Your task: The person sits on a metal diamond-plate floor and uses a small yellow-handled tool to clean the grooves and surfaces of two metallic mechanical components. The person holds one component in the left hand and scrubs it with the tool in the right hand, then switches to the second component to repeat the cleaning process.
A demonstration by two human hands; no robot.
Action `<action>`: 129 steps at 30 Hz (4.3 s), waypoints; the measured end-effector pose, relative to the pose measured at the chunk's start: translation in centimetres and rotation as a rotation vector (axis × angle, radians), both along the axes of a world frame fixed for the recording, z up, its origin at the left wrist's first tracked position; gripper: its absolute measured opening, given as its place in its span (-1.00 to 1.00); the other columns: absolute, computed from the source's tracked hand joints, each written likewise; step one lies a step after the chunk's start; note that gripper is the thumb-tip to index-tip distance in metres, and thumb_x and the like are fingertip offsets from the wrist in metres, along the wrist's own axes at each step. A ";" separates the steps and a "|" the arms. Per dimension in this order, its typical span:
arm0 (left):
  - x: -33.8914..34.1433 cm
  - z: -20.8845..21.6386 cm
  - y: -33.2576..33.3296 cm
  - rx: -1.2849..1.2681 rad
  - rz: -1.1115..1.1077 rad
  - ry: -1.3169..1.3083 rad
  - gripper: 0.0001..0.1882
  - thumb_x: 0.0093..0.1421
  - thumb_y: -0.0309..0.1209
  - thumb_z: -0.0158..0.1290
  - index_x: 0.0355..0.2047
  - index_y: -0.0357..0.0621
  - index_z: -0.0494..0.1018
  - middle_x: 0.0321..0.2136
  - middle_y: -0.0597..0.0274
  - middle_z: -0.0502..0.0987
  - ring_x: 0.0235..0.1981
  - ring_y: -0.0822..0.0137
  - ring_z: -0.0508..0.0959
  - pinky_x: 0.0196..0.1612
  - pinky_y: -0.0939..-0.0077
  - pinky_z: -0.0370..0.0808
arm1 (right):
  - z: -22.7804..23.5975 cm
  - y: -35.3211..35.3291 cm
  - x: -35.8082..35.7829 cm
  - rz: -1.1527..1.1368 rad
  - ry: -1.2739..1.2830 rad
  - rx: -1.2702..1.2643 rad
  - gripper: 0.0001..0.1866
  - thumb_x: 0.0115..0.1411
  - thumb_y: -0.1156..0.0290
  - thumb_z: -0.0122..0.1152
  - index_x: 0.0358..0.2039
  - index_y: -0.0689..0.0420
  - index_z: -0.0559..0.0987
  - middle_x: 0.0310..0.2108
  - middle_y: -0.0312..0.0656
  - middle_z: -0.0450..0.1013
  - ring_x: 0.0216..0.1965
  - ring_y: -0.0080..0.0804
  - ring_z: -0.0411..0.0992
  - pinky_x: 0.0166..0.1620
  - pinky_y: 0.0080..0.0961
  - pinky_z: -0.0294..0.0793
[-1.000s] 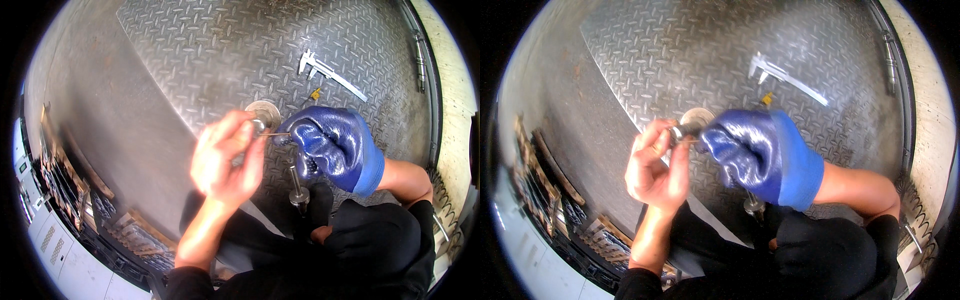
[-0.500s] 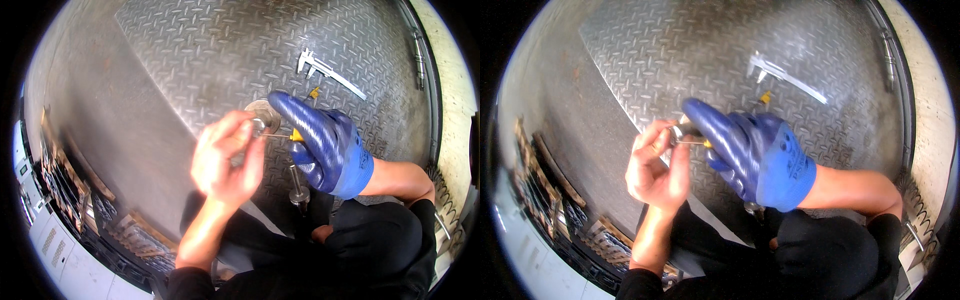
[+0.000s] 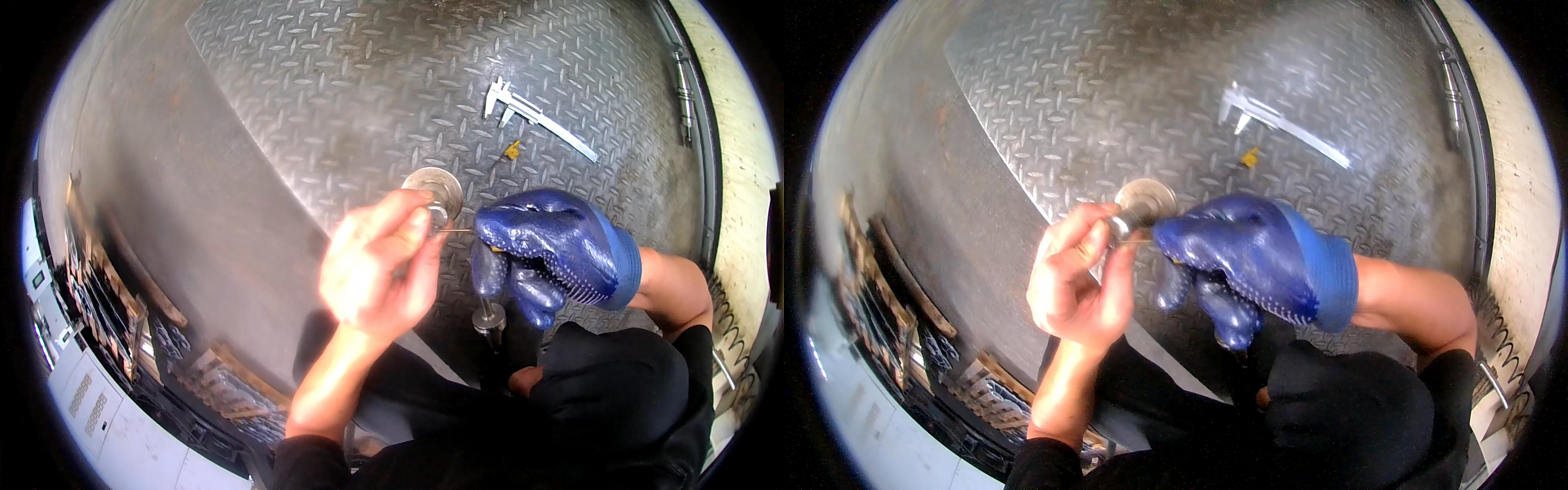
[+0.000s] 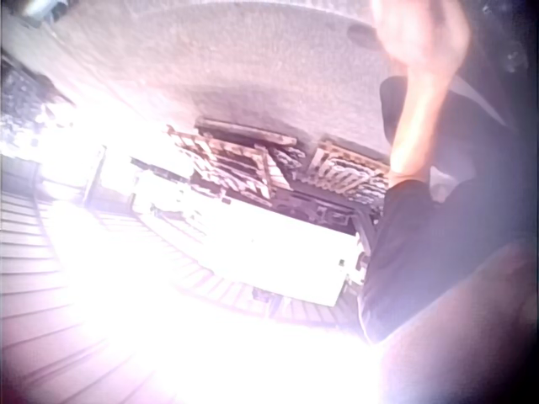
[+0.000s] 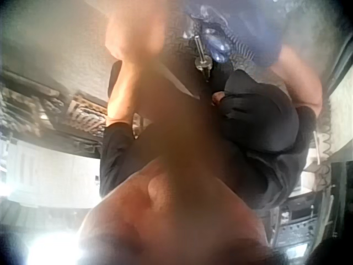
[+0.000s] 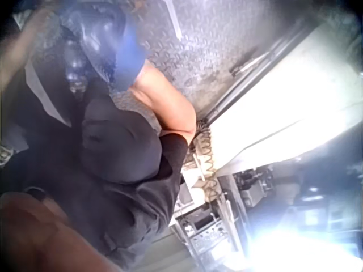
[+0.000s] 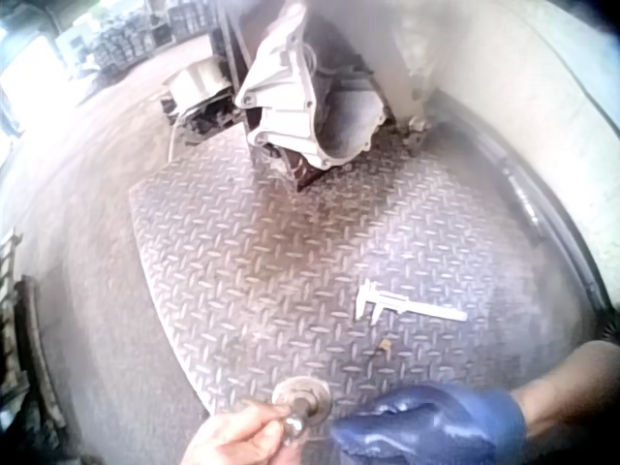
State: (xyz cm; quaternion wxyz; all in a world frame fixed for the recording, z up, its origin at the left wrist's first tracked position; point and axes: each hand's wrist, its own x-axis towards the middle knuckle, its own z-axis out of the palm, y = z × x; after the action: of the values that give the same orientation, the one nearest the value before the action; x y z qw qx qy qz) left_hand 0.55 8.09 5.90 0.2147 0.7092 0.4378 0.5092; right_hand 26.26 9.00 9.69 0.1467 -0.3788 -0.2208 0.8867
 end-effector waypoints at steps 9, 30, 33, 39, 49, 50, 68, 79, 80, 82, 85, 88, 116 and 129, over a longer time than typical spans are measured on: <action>0.2 -0.4 0.2 -0.033 0.046 -0.016 -0.65 -0.01 -0.73 0.40 -0.25 -0.23 0.55 -0.18 -0.02 0.74 -0.31 0.14 0.71 -0.25 0.43 0.62 | 0.7 0.3 -3.3 0.098 -0.579 1.481 -0.45 0.25 0.31 0.45 0.20 0.22 0.55 -0.24 -0.04 0.65 -0.36 -0.14 0.65 -0.33 -0.26 0.57; 0.1 -0.4 -0.3 -0.042 0.066 -0.018 -0.68 0.03 -0.76 0.36 -0.24 -0.23 0.55 -0.17 -0.03 0.75 -0.34 0.19 0.71 -0.27 0.45 0.62 | 0.4 0.5 -4.2 0.037 -0.537 1.251 -0.86 0.35 0.41 0.26 -0.14 0.16 0.63 -0.42 -0.07 0.59 -0.44 -0.02 0.59 -0.36 -0.27 0.52; 0.1 -0.3 -0.5 -0.041 0.072 -0.014 -0.70 0.04 -0.75 0.36 -0.26 -0.23 0.55 -0.19 -0.03 0.75 -0.36 0.19 0.70 -0.28 0.44 0.63 | 2.1 1.1 -4.2 0.070 -0.456 0.995 -0.73 0.31 0.49 0.28 0.00 0.24 0.60 -0.28 0.01 0.59 -0.30 -0.21 0.64 -0.26 -0.31 0.59; 0.4 -0.2 -0.5 0.008 0.047 0.001 -0.70 0.04 -0.76 0.38 -0.26 -0.26 0.55 -0.20 -0.05 0.75 -0.37 0.18 0.70 -0.30 0.42 0.63 | 3.4 1.5 -3.8 0.057 -0.369 0.404 -0.71 0.45 0.37 0.24 0.07 0.25 0.62 -0.24 -0.10 0.62 -0.42 -0.47 0.59 -0.36 -0.46 0.54; 0.7 0.0 -0.4 0.010 -0.003 -0.009 -0.67 0.01 -0.76 0.39 -0.22 -0.32 0.57 -0.20 -0.09 0.74 -0.34 0.15 0.71 -0.29 0.39 0.63 | 3.7 1.3 -3.8 -0.121 -0.198 -0.166 -0.60 0.52 0.07 0.17 -0.27 0.19 0.59 -0.52 -0.35 0.45 -0.62 -0.69 0.35 -0.57 -0.66 0.25; 0.6 0.0 -0.4 0.007 -0.005 -0.011 -0.67 0.01 -0.76 0.39 -0.22 -0.32 0.57 -0.20 -0.09 0.74 -0.34 0.15 0.71 -0.29 0.39 0.63 | 3.5 1.5 -3.6 -0.094 -0.183 -0.176 -0.64 0.49 0.10 0.21 -0.18 0.20 0.58 -0.45 -0.30 0.48 -0.59 -0.65 0.40 -0.55 -0.63 0.32; -1.0 -0.9 -0.8 -0.180 -0.039 -0.120 -0.62 0.19 -0.83 0.26 -0.01 -0.39 0.48 0.01 -0.33 0.62 0.00 0.13 0.66 -0.04 0.39 0.68 | -1.2 1.5 -2.8 0.293 -0.648 1.767 -0.44 0.19 0.37 0.37 0.20 0.26 0.55 -0.35 -0.08 0.62 -0.49 -0.15 0.56 -0.36 -0.23 0.48; -0.5 -0.7 -0.5 -0.068 0.018 -0.032 -0.62 0.05 -0.71 0.40 -0.15 -0.23 0.53 -0.14 -0.04 0.74 -0.32 0.21 0.68 -0.27 0.44 0.62 | 0.2 -0.5 -3.3 -0.170 0.000 -0.001 -0.66 0.49 0.22 0.23 -0.01 0.29 0.65 -0.45 -0.23 0.60 -0.50 -0.55 0.53 -0.40 -0.51 0.50; -0.6 -0.7 -0.6 -0.064 0.011 -0.023 -0.62 0.05 -0.71 0.40 -0.15 -0.22 0.53 -0.14 -0.04 0.74 -0.32 0.21 0.68 -0.27 0.44 0.62 | 0.3 -1.0 -3.9 -0.280 0.013 -0.131 -0.64 0.52 0.20 0.21 -0.04 0.29 0.67 -0.48 -0.24 0.59 -0.54 -0.58 0.50 -0.44 -0.54 0.47; -0.8 -0.1 -0.9 -0.128 -0.042 -0.030 -0.60 0.10 -0.81 0.32 -0.07 -0.31 0.51 -0.07 -0.20 0.68 -0.14 0.14 0.68 -0.09 0.34 0.63 | 1.5 0.2 -3.2 -0.094 0.003 -0.032 -0.64 0.49 0.21 0.24 0.02 0.29 0.63 -0.39 -0.23 0.61 -0.43 -0.56 0.54 -0.38 -0.53 0.52; -0.8 -0.3 -0.8 -0.142 -0.058 -0.062 -0.58 0.13 -0.86 0.27 -0.02 -0.36 0.50 -0.04 -0.28 0.66 -0.06 0.13 0.67 0.00 0.32 0.63 | 1.8 1.0 -2.6 0.086 -0.103 0.392 -0.58 0.43 0.30 0.28 0.19 0.26 0.53 -0.22 -0.14 0.64 -0.22 -0.46 0.63 -0.25 -0.46 0.64; -0.8 -0.5 -0.9 -0.154 -0.039 -0.080 -0.58 0.13 -0.86 0.26 -0.02 -0.36 0.50 -0.03 -0.28 0.66 -0.07 0.16 0.66 -0.02 0.36 0.63 | 1.3 0.1 -3.6 0.036 -0.327 0.913 -0.58 0.40 0.27 0.30 0.16 0.23 0.54 -0.26 -0.07 0.62 -0.28 -0.28 0.64 -0.28 -0.36 0.60; -0.1 -1.0 -0.8 -0.189 0.071 -0.205 -0.64 0.06 -0.79 0.33 -0.15 -0.34 0.51 -0.14 -0.20 0.71 -0.23 0.19 0.70 -0.16 0.43 0.65 | -3.0 1.7 -4.6 0.018 -0.404 1.603 -0.54 0.32 0.39 0.30 0.20 0.24 0.55 -0.41 -0.09 0.58 -0.49 -0.06 0.57 -0.34 -0.21 0.56; 0.0 -1.0 -0.7 -0.168 0.087 -0.180 -0.62 0.07 -0.81 0.32 -0.11 -0.33 0.53 -0.11 -0.18 0.71 -0.20 0.19 0.70 -0.14 0.42 0.66 | -2.6 1.5 -4.8 0.061 -0.496 1.543 -0.53 0.17 0.40 0.38 0.12 0.14 0.59 -0.53 -0.14 0.56 -0.55 -0.07 0.55 -0.44 -0.21 0.44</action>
State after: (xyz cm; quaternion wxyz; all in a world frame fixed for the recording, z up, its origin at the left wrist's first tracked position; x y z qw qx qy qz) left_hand 0.55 7.36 4.86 0.2893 0.6206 0.4881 0.5411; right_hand 21.43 10.52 7.09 0.2890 -0.3502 -0.8066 0.3786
